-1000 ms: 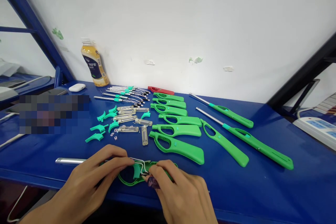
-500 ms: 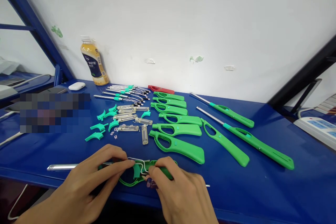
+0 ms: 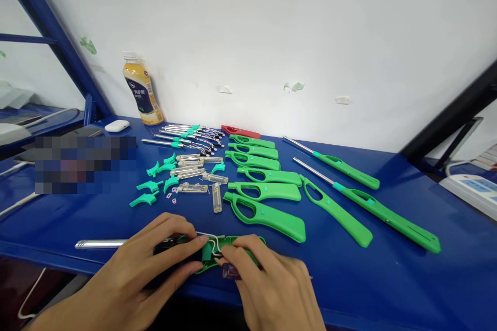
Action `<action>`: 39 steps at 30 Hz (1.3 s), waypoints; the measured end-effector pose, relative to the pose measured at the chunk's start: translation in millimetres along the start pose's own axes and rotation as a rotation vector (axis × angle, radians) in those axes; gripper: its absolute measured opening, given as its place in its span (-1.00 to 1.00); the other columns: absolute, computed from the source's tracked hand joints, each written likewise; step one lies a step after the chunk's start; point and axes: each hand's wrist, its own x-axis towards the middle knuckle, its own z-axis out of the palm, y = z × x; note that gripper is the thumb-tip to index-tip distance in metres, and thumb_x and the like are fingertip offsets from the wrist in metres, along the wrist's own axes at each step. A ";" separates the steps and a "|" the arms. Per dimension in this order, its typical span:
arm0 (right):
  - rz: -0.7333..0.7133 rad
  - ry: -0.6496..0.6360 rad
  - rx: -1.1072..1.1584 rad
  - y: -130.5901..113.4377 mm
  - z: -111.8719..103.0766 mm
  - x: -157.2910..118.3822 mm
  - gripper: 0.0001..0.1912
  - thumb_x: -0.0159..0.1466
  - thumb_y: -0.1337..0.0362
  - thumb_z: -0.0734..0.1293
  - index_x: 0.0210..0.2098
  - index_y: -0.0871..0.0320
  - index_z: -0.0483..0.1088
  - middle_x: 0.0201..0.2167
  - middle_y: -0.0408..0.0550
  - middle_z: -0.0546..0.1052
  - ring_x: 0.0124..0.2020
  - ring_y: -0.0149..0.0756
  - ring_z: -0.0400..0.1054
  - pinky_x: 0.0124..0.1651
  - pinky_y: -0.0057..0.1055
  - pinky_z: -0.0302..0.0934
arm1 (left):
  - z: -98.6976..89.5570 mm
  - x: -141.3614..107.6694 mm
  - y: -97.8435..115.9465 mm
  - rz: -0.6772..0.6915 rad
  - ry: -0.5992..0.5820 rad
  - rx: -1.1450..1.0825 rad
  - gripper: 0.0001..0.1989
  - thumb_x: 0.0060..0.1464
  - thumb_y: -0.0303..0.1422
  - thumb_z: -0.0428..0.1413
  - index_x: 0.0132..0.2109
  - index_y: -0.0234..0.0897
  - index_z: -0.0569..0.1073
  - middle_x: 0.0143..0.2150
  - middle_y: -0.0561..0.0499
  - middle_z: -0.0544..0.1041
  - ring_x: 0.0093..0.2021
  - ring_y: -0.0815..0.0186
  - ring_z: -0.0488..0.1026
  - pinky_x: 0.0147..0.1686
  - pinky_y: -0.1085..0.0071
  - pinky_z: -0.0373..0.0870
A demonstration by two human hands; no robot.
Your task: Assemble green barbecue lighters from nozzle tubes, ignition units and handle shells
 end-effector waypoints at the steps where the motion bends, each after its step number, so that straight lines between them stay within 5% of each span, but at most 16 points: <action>1: 0.004 -0.002 0.001 0.0 -0.7 -0.4 -0.65 0.55 0.44 0.22 0.14 -0.10 0.46 0.03 -0.31 0.67 -0.24 -0.47 0.66 -0.28 -0.56 0.44 | 0.6 -0.4 0.0 -0.006 -0.003 -0.008 -0.84 0.51 -0.53 0.10 0.13 -0.26 0.49 -0.02 -0.07 0.52 -0.07 0.26 0.45 -0.07 0.33 0.57; 24: 0.021 -0.079 -0.016 -0.9 -5.9 -4.6 -0.53 0.51 0.44 0.19 0.23 -0.18 0.47 0.09 -0.31 0.64 -0.24 -0.51 0.65 -0.35 -0.51 0.44 | -1.6 0.4 -2.0 -0.055 -0.032 -0.063 -0.74 0.50 -0.52 0.07 0.22 -0.21 0.50 -0.03 -0.05 0.49 -0.05 0.26 0.45 -0.06 0.32 0.57; 30: 0.096 -0.142 0.104 4.5 -3.5 -6.0 -0.57 0.54 0.37 0.25 0.23 -0.27 0.48 0.13 -0.28 0.62 -0.07 -0.48 0.67 -0.11 -0.57 0.55 | -0.7 -1.9 -3.3 -0.029 -0.024 -0.071 -0.70 0.50 -0.54 0.08 0.26 -0.21 0.48 -0.03 -0.06 0.48 -0.06 0.25 0.43 -0.10 0.29 0.55; 39: 0.047 -0.151 0.093 6.1 -2.9 -4.1 -0.62 0.54 0.39 0.25 0.21 -0.12 0.52 0.04 -0.15 0.62 -0.26 -0.46 0.63 -0.28 -0.61 0.50 | 0.4 -3.5 -1.1 0.020 -0.024 0.024 -0.79 0.49 -0.56 0.07 0.16 -0.30 0.49 -0.09 -0.07 0.48 -0.10 0.22 0.37 -0.13 0.24 0.49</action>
